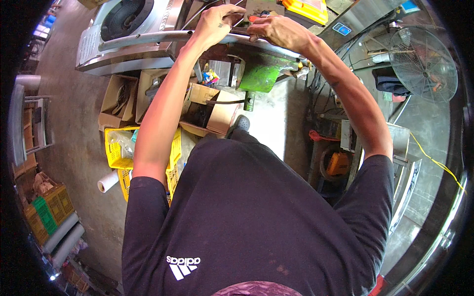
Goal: The person uses pliers to manipulate and secure small metal components onto a long metal bar clamped in a vise. He applies a substance from a small bottle to the components and continues to adjust them with pliers while a coworker works nearby.
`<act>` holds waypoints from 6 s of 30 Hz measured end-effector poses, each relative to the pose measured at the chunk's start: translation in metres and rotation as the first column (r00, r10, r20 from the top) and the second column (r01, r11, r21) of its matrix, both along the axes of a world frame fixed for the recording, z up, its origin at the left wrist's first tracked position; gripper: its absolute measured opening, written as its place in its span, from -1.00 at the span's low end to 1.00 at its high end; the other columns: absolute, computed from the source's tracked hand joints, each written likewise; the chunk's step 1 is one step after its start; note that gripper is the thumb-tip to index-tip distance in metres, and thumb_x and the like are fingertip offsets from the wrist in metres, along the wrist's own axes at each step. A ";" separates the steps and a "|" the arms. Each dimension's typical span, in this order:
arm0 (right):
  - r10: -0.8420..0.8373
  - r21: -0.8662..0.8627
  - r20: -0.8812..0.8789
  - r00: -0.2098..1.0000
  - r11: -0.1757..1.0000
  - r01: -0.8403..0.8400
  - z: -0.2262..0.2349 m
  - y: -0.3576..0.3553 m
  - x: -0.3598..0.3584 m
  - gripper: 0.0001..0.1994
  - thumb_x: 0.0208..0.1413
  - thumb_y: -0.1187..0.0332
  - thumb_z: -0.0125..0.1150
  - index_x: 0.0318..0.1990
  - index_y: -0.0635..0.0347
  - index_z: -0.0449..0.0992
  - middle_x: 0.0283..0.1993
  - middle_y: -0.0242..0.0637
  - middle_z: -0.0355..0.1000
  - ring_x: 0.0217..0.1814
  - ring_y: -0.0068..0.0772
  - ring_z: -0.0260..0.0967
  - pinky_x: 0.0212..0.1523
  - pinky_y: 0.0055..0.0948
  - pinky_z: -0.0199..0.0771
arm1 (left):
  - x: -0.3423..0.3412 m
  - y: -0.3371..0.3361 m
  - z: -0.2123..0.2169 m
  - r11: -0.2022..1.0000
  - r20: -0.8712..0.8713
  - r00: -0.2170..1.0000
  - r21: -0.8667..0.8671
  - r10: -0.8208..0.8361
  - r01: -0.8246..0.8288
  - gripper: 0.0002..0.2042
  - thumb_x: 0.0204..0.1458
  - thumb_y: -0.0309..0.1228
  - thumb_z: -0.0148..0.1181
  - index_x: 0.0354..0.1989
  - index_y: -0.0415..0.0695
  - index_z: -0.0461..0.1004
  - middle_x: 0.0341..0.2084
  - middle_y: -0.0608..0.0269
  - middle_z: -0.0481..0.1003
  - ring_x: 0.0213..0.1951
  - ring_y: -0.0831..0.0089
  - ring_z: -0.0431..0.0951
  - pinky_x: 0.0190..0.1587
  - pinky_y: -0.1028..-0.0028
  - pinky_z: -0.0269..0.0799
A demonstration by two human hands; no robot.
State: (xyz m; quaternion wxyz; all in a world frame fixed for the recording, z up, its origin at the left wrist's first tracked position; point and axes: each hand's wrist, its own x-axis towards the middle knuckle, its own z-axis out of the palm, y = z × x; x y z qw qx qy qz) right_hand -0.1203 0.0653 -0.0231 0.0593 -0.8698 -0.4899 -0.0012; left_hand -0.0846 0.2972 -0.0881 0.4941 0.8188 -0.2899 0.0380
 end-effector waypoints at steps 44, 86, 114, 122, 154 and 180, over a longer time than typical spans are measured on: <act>-0.335 0.021 -0.037 0.942 0.942 0.336 -0.015 0.009 -0.006 -0.63 0.43 0.06 0.09 -0.22 0.22 0.57 -0.48 0.10 0.47 -0.39 0.22 0.51 -0.40 0.08 0.43 | -0.074 0.005 -0.003 0.967 0.146 0.967 0.115 0.209 -0.227 -0.82 0.11 -0.44 0.38 -0.11 -0.14 0.72 -0.28 0.03 0.61 -0.24 0.14 0.65 -0.13 0.26 0.55; -0.344 0.073 -0.258 0.903 0.925 0.373 -0.002 0.021 -0.003 -0.76 0.27 0.28 0.22 -0.15 0.32 0.52 -0.38 0.13 0.54 -0.30 0.18 0.56 -0.24 -0.01 0.53 | -0.093 -0.017 0.020 0.972 -0.258 0.941 -0.024 0.220 -0.234 -0.67 0.14 -0.25 0.40 -0.07 -0.21 0.51 -0.14 -0.04 0.66 -0.08 0.21 0.70 0.05 0.27 0.58; -0.290 0.163 -0.103 0.951 0.939 0.304 0.003 0.019 -0.026 -0.83 0.26 0.37 0.22 -0.29 0.30 0.50 -0.28 0.02 0.47 -0.18 0.18 0.49 -0.16 -0.01 0.54 | -0.086 -0.009 -0.015 0.931 -0.018 0.943 -0.149 0.333 -0.332 -0.90 0.12 -0.61 0.26 -0.20 -0.22 0.58 -0.31 -0.01 0.55 -0.22 -0.02 0.62 -0.14 0.14 0.51; -0.272 0.010 -0.051 0.961 0.962 0.273 0.008 0.011 -0.032 -0.85 0.22 0.43 0.04 -0.12 0.25 0.47 -0.12 -0.07 0.49 0.06 0.02 0.49 0.09 -0.13 0.58 | -0.003 -0.018 -0.009 0.981 -0.068 0.979 0.011 0.193 -0.192 -0.74 -0.11 -0.73 0.14 -0.28 -0.21 0.65 -0.32 -0.10 0.65 -0.19 0.01 0.70 -0.10 0.20 0.57; -0.191 -0.038 -0.167 0.967 0.982 0.187 -0.011 0.007 0.007 -0.73 0.34 0.19 0.17 -0.17 0.26 0.46 -0.21 -0.01 0.53 -0.07 0.12 0.56 -0.13 0.00 0.60 | 0.010 -0.026 0.018 0.963 -0.021 0.976 -0.157 0.217 -0.218 -0.84 0.21 -0.43 0.32 -0.10 -0.21 0.61 -0.25 0.04 0.68 -0.19 0.31 0.72 -0.09 0.36 0.58; -0.311 0.025 -0.244 0.919 0.945 0.326 -0.007 0.017 0.007 -0.79 0.30 0.30 0.24 -0.27 0.26 0.43 -0.40 0.10 0.50 -0.28 0.27 0.53 -0.29 0.10 0.46 | -0.126 -0.050 -0.005 0.882 0.045 0.895 -0.195 0.444 -0.428 -0.77 0.11 -0.58 0.34 -0.05 -0.27 0.57 -0.21 -0.11 0.64 -0.16 -0.02 0.68 -0.08 0.16 0.56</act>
